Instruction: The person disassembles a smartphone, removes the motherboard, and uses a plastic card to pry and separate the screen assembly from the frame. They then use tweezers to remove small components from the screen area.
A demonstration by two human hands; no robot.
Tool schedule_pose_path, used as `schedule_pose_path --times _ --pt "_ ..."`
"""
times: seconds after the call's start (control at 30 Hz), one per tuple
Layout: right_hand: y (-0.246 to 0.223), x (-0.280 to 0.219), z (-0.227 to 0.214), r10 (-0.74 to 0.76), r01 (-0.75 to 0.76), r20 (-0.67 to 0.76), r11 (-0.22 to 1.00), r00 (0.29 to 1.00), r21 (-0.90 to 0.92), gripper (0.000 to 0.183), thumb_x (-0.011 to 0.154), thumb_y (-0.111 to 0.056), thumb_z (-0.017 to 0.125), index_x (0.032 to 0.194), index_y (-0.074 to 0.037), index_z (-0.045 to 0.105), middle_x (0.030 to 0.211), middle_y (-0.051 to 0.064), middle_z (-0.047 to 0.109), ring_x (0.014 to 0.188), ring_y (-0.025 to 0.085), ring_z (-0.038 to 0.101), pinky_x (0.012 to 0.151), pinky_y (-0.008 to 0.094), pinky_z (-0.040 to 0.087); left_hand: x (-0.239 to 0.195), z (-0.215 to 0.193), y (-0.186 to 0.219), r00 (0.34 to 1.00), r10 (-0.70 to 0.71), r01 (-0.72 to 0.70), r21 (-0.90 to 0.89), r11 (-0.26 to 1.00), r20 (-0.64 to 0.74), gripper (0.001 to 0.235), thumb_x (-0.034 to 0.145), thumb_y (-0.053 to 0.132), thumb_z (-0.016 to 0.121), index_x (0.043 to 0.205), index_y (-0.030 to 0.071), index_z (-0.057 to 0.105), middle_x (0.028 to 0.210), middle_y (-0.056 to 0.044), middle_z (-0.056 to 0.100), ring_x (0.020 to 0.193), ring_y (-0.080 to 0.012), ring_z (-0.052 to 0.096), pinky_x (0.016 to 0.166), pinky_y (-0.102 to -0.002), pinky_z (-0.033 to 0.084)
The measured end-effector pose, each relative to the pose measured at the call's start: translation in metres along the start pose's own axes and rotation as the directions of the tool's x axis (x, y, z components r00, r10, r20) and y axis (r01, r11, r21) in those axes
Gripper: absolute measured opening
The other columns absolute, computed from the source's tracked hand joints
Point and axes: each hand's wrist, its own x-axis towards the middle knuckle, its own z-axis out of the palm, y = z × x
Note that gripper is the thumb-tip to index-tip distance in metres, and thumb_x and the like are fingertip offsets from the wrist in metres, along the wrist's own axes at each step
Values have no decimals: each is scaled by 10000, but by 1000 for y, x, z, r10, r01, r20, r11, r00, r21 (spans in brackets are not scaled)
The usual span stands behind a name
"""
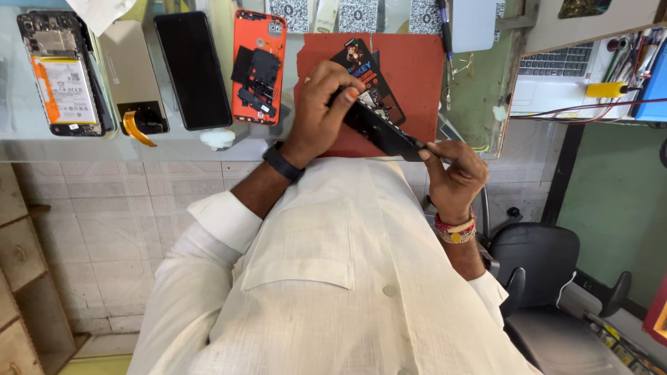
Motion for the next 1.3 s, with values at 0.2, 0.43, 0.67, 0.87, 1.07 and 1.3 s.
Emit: schedule_pose_path --times 0.2,0.43,0.67,0.87,1.07,1.3 --pt "-21 6 4 -89 107 117 982 989 -157 166 839 58 874 926 23 737 843 91 708 756 187 654 719 299 480 -1 -1 -1 997 3 0 -36 999 78 225 1096 188 590 936 32 569 869 -83 541 854 -259 496 836 -378 404" --pt "-62 24 -7 -22 111 307 954 951 -278 207 844 52 856 1033 -2 791 805 92 653 676 191 593 630 323 435 0 -5 0 996 32 -24 -90 996 86 240 1089 200 606 906 49 566 865 -50 569 830 -224 484 844 -375 382" --pt "-63 19 14 -154 223 246 933 957 -282 189 845 52 870 979 -22 759 827 84 659 736 209 624 662 335 456 -1 -5 -4 992 58 -47 -96 994 116 246 1098 184 577 898 52 520 885 -68 533 860 -250 455 848 -392 379" --pt "-65 25 27 -167 246 268 922 949 -298 161 859 48 860 946 -33 752 811 75 653 730 209 624 675 348 456 -3 -6 -5 989 77 -67 -79 995 122 243 1099 189 570 908 55 502 877 -83 502 856 -268 455 837 -417 378" --pt "-68 36 45 -193 284 307 914 932 -289 192 849 63 825 1002 -39 768 832 70 668 738 215 635 683 350 479 -3 -6 -4 989 100 -92 -75 993 112 216 1098 184 564 928 56 531 892 -100 505 875 -292 464 836 -421 381" --pt "-70 51 58 -213 325 351 897 912 -300 219 844 64 825 1020 -49 759 840 71 666 746 221 635 681 355 464 -4 -12 -1 990 70 -40 -228 973 124 572 1143 498 308 1296 40 614 928 -49 604 880 -205 540 946 -399 377"
